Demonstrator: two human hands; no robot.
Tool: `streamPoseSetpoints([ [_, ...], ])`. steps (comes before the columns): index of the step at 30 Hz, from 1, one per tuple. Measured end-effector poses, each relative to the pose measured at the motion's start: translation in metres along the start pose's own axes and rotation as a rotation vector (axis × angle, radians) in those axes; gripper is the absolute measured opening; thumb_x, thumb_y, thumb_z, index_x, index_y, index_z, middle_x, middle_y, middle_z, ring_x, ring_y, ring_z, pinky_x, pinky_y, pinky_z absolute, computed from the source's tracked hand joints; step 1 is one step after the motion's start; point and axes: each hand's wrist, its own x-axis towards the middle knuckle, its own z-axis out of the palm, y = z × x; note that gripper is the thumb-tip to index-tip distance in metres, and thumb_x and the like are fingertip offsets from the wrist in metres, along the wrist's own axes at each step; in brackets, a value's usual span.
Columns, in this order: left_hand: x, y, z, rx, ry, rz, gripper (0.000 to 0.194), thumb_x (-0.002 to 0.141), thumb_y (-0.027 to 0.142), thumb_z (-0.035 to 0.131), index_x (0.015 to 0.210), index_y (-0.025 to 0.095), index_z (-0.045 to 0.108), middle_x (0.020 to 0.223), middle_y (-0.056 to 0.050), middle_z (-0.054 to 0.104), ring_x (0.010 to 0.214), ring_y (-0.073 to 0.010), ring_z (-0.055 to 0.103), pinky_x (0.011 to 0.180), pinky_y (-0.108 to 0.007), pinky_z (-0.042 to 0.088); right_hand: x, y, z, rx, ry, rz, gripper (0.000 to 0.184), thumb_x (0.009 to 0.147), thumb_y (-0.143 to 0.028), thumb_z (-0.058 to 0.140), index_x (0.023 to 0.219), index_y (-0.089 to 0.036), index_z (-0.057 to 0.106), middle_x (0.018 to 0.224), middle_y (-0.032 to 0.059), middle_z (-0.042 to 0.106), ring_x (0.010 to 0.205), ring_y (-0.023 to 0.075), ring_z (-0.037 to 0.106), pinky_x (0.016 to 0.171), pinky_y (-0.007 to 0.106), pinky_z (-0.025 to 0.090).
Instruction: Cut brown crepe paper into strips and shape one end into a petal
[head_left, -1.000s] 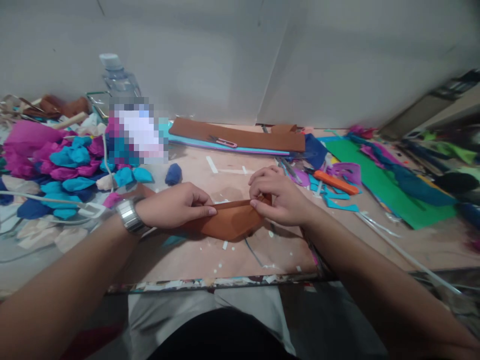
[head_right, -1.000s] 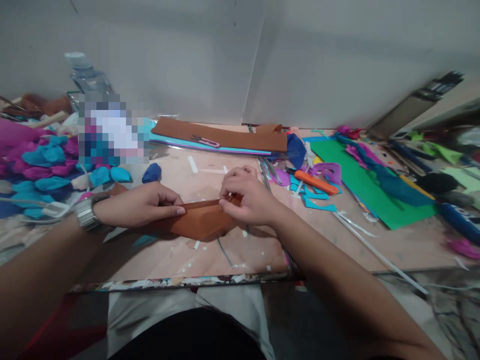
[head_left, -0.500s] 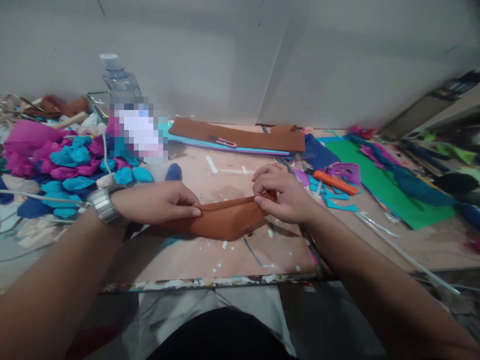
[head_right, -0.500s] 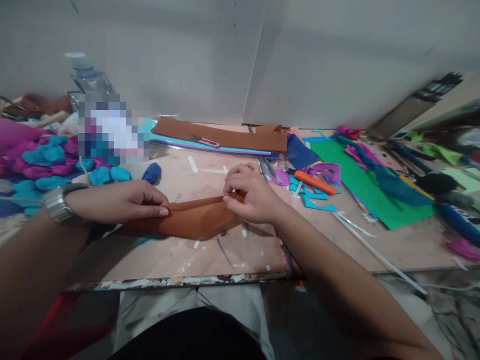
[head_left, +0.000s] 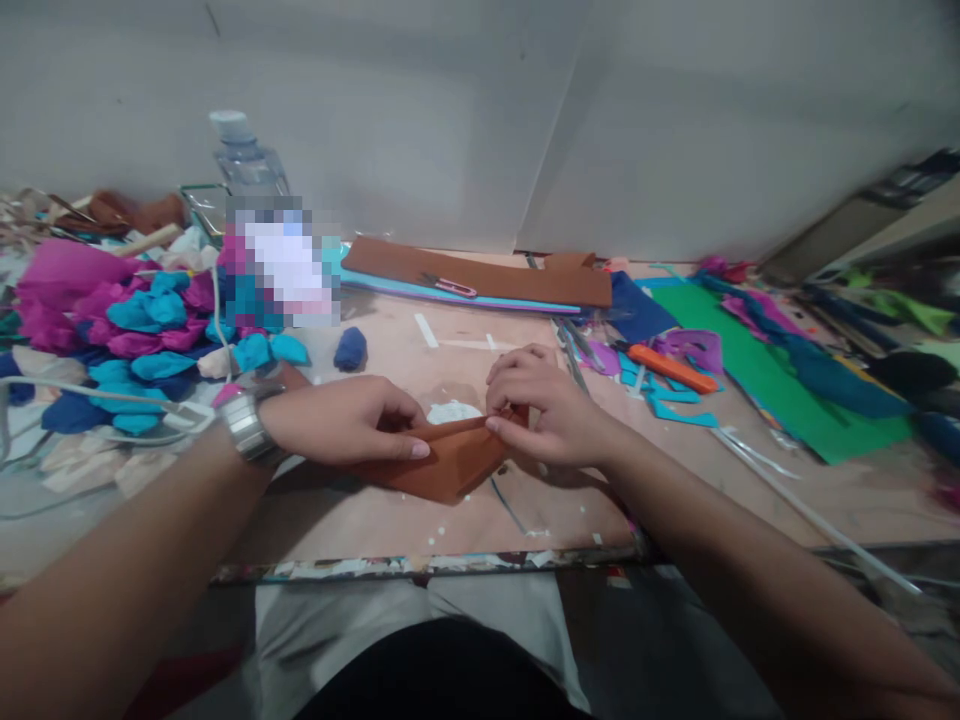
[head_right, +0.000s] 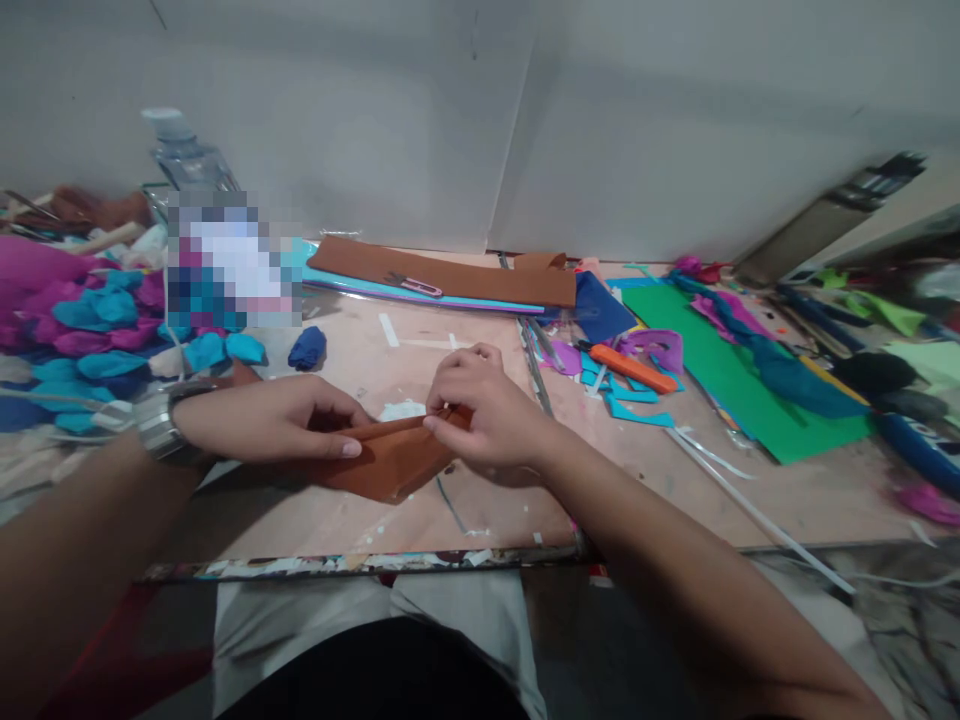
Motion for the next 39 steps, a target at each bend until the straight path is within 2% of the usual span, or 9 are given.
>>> streamPoseSetpoints([
  [4, 0.011, 0.003, 0.016, -0.024, 0.058, 0.076, 0.043, 0.097, 0.055, 0.057, 0.099, 0.016, 0.075, 0.077, -0.001, 0.067, 0.065, -0.0134, 0.052, 0.058, -0.023, 0.034, 0.0, -0.011, 0.01, 0.021, -0.056, -0.006, 0.01, 0.094, -0.027, 0.064, 0.085, -0.023, 0.065, 0.085, 0.0021, 0.069, 0.103, 0.0254, 0.06, 0.102, 0.048, 0.03],
  [8, 0.021, 0.002, 0.029, -0.039, 0.106, 0.144, 0.037, 0.099, 0.046, 0.056, 0.089, 0.015, 0.073, 0.073, 0.0, 0.065, 0.065, -0.0129, 0.051, 0.061, -0.024, 0.034, 0.001, -0.018, 0.013, 0.032, -0.079, 0.001, 0.011, 0.095, -0.027, 0.063, 0.085, -0.023, 0.065, 0.085, 0.0023, 0.07, 0.105, 0.025, 0.06, 0.103, 0.047, 0.031],
  [12, 0.027, 0.001, 0.036, -0.052, 0.138, 0.155, 0.038, 0.101, 0.043, 0.053, 0.08, 0.015, 0.069, 0.07, -0.001, 0.065, 0.064, -0.0129, 0.052, 0.062, -0.025, 0.034, 0.001, -0.018, 0.013, 0.017, -0.082, 0.004, 0.01, 0.096, -0.028, 0.064, 0.088, -0.023, 0.067, 0.089, 0.0031, 0.072, 0.104, 0.0244, 0.06, 0.104, 0.048, 0.03],
  [23, 0.03, 0.0, 0.043, -0.129, 0.191, 0.131, 0.047, 0.1, 0.052, 0.054, 0.071, 0.016, 0.061, 0.061, 0.003, 0.049, 0.058, -0.0113, 0.04, 0.056, -0.025, 0.029, 0.001, -0.019, 0.017, -0.006, -0.038, -0.003, 0.005, 0.093, -0.023, 0.065, 0.09, -0.024, 0.068, 0.087, 0.0022, 0.071, 0.102, 0.025, 0.06, 0.108, 0.051, 0.027],
  [29, 0.031, 0.0, 0.044, -0.146, 0.196, 0.099, 0.047, 0.101, 0.053, 0.052, 0.075, 0.016, 0.064, 0.063, 0.003, 0.052, 0.06, -0.0109, 0.042, 0.057, -0.026, 0.031, 0.0, -0.018, 0.02, -0.039, 0.004, 0.003, 0.006, 0.093, -0.021, 0.065, 0.09, -0.024, 0.069, 0.088, 0.002, 0.071, 0.102, 0.0243, 0.061, 0.11, 0.051, 0.027],
  [39, 0.031, 0.0, 0.044, -0.233, 0.204, 0.113, 0.03, 0.1, 0.035, 0.053, 0.08, 0.015, 0.065, 0.069, 0.003, 0.056, 0.065, -0.011, 0.046, 0.061, -0.024, 0.035, 0.0, -0.016, 0.021, -0.086, 0.062, -0.009, 0.007, 0.094, -0.023, 0.067, 0.091, -0.026, 0.072, 0.083, -0.0001, 0.071, 0.1, 0.0235, 0.062, 0.113, 0.051, 0.024],
])
